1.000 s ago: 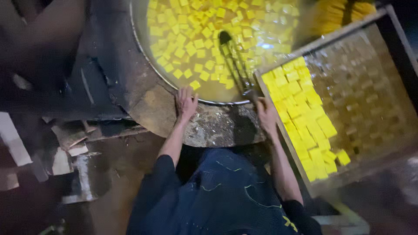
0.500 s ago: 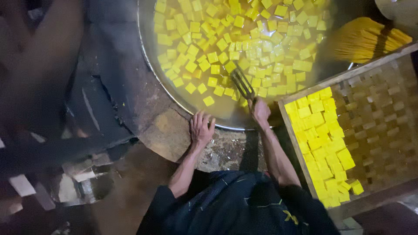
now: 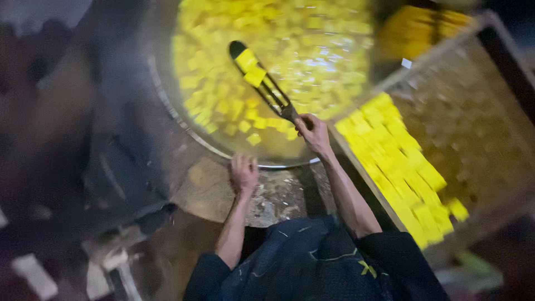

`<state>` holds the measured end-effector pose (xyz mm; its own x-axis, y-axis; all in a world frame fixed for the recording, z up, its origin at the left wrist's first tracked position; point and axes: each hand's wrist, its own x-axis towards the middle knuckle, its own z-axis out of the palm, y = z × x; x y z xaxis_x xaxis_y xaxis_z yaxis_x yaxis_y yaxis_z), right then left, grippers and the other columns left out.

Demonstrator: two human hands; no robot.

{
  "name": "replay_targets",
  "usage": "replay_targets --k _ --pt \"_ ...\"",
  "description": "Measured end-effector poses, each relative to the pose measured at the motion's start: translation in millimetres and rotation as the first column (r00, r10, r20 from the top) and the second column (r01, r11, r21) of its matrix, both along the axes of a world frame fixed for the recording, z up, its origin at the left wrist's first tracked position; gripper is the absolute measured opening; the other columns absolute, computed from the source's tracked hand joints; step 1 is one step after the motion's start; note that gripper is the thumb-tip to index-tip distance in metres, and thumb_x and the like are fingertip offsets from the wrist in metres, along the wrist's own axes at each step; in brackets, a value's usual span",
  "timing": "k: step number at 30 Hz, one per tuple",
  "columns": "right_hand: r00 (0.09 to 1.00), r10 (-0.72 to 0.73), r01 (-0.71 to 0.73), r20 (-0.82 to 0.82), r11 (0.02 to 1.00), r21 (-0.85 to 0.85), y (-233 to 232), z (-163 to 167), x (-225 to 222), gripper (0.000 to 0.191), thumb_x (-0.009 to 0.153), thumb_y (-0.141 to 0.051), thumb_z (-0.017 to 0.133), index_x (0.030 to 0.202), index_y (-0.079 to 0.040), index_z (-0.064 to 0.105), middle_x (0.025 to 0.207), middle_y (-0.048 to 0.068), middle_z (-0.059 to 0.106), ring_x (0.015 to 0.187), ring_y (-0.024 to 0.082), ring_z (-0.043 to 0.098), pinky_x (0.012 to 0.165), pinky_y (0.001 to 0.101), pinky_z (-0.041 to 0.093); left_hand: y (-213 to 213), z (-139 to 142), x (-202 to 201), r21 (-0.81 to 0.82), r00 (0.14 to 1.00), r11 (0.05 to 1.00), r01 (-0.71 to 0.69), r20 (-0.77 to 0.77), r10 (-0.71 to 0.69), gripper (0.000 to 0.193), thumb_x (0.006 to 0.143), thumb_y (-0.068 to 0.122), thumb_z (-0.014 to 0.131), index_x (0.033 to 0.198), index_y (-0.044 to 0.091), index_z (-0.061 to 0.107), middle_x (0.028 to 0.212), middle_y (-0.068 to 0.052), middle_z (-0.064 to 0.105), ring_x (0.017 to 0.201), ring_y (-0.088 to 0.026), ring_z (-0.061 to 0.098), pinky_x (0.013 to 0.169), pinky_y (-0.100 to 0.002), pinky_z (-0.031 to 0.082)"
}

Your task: The person uses a slotted spatula to scoop yellow tofu cubes from a large steaming pot and places them onto a wooden tray. The person repeatedly scoops and arranges the tofu cubes on the tray.

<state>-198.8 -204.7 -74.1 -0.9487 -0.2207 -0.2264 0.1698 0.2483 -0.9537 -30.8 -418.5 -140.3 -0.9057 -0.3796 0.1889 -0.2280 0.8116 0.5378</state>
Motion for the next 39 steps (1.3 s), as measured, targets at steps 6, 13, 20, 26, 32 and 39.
replay_targets --k 6,13,20,26,32,39 --pt "0.950 -0.137 0.213 -0.282 0.942 0.258 242 38 146 0.030 0.094 -0.031 0.078 0.109 -0.005 0.075 0.082 0.006 0.073 0.070 0.014 0.064 0.064 0.0308 0.052 34 6 49 -0.119 0.997 0.991 0.066 0.058 -0.059 0.028 0.102 0.028 0.063 0.112 0.003 0.067 0.128 -0.021 0.065 0.124 -0.041 0.055 0.108 -0.054 0.043" --pt "0.870 -0.399 0.488 -0.289 0.623 0.611 476 76 381 0.041 0.095 -0.045 0.078 0.113 -0.008 0.077 0.092 0.011 0.075 0.076 0.017 0.071 0.066 0.0315 0.054 101 26 73 -0.061 0.977 0.979 0.194 -0.080 -0.199 0.027 0.104 0.020 0.067 0.122 0.001 0.065 0.120 -0.022 0.064 0.120 -0.042 0.055 0.114 -0.057 0.040" --pt "0.901 -0.364 0.387 -0.236 0.429 0.816 614 69 451 0.042 0.102 -0.049 0.076 0.114 -0.009 0.077 0.089 0.010 0.075 0.072 0.021 0.070 0.066 0.0366 0.054 251 57 25 0.028 0.864 0.912 0.408 -0.335 -0.376 0.028 0.097 0.013 0.069 0.122 0.001 0.064 0.120 -0.018 0.064 0.121 -0.035 0.057 0.106 -0.049 0.047" --pt "0.943 -0.035 0.334 -0.332 0.075 0.940 644 68 450 0.036 0.101 -0.049 0.075 0.101 -0.013 0.070 0.087 0.003 0.065 0.072 0.018 0.064 0.062 0.0341 0.052 392 91 30 0.133 0.737 0.760 0.636 -0.400 -0.545 0.031 0.096 0.011 0.070 0.122 -0.002 0.062 0.123 -0.020 0.066 0.119 -0.036 0.061 0.107 -0.047 0.048" --pt "0.974 0.123 0.208 -0.190 -0.150 0.967 654 114 470 0.029 0.104 -0.044 0.071 0.100 -0.015 0.066 0.085 0.000 0.062 0.070 0.014 0.062 0.058 0.0300 0.050 537 87 35 0.153 0.567 0.559 0.815 -0.411 -0.713 0.034 0.094 0.014 0.070 0.126 0.003 0.063 0.123 -0.017 0.066 0.119 -0.037 0.062 0.106 -0.046 0.049" --pt "0.951 0.117 0.297 -0.286 -0.086 0.951 646 155 486 0.020 0.103 -0.034 0.069 0.100 -0.016 0.064 0.093 0.001 0.062 0.085 0.019 0.067 0.067 0.0346 0.053 642 80 28 0.052 0.133 0.136 0.989 0.063 -0.989 0.067 0.075 0.029 0.075 0.136 0.008 0.059 0.135 -0.021 0.056 0.132 -0.043 0.046 0.110 -0.070 0.026"
